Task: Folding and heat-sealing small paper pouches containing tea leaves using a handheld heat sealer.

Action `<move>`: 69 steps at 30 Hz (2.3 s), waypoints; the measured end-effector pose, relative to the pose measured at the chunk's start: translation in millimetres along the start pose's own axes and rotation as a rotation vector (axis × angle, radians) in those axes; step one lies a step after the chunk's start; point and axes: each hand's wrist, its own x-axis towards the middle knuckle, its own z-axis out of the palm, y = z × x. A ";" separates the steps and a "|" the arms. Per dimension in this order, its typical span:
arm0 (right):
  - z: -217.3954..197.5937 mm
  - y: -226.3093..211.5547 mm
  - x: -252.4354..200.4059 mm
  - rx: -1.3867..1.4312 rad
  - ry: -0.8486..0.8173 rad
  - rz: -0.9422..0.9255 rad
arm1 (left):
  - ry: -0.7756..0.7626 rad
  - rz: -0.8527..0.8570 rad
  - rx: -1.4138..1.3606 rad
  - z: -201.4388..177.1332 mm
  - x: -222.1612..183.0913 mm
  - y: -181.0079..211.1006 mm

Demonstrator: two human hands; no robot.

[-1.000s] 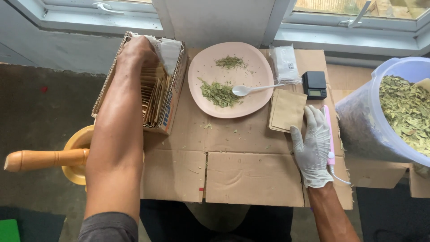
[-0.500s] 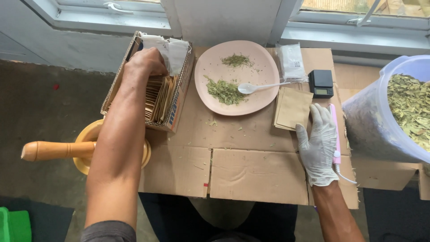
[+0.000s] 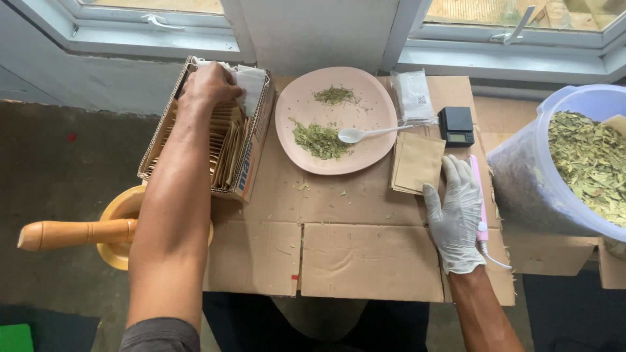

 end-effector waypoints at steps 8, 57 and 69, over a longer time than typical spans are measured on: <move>8.4 14.1 -5.0 -0.013 0.007 0.004 | -0.037 -0.068 -0.039 3.8 -5.3 9.2; 11.4 20.1 -7.5 -0.004 0.053 -0.008 | 0.086 -0.029 -0.196 32.6 39.8 -21.5; -14.6 -17.9 10.5 0.085 0.020 -0.031 | 0.047 -0.023 -0.350 -25.8 5.6 -3.1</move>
